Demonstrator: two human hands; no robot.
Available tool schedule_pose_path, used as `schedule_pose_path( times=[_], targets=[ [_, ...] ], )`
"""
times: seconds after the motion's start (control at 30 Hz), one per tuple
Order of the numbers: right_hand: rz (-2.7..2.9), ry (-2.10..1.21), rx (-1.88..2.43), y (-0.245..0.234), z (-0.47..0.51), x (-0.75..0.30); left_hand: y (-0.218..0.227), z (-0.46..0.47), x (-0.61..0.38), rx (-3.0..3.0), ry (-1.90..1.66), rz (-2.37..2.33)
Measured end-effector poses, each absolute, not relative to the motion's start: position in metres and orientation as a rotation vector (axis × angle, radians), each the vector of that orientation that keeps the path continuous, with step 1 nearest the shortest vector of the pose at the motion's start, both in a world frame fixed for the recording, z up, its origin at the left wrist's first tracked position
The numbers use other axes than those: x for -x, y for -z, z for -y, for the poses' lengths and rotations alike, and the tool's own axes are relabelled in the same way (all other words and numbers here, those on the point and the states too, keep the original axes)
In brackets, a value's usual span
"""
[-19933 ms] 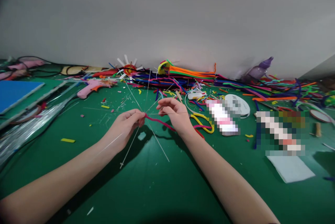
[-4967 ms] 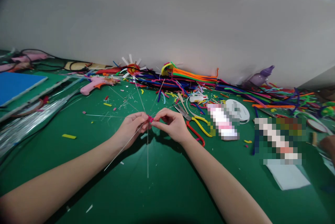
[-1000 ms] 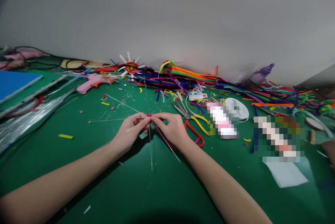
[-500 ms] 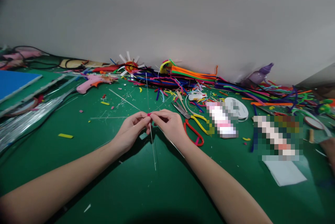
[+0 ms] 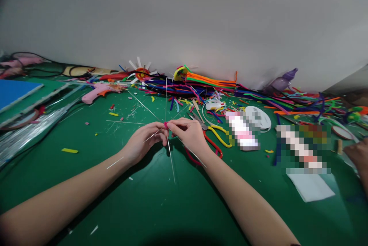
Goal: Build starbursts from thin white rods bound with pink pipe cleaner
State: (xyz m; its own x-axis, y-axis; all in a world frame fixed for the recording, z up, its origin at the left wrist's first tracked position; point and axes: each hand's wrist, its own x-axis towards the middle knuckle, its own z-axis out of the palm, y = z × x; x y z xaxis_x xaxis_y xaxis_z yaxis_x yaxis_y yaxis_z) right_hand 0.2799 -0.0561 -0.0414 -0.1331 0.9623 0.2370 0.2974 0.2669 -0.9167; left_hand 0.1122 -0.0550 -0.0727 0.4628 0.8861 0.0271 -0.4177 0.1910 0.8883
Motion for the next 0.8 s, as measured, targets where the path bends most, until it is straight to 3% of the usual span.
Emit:
schedule_pose_path(
  times=[0.5, 0.8],
  targets=[
    [1.68, -1.096, 1.126, 0.044, 0.054, -0.285, 0.065, 0.049, -0.106, -1.353, -0.851, -0.781],
    [1.761, -1.048, 1.057, 0.041, 0.052, -0.29, 0.063, 0.052, -0.109, -1.272, -0.899, -0.786]
  ],
)
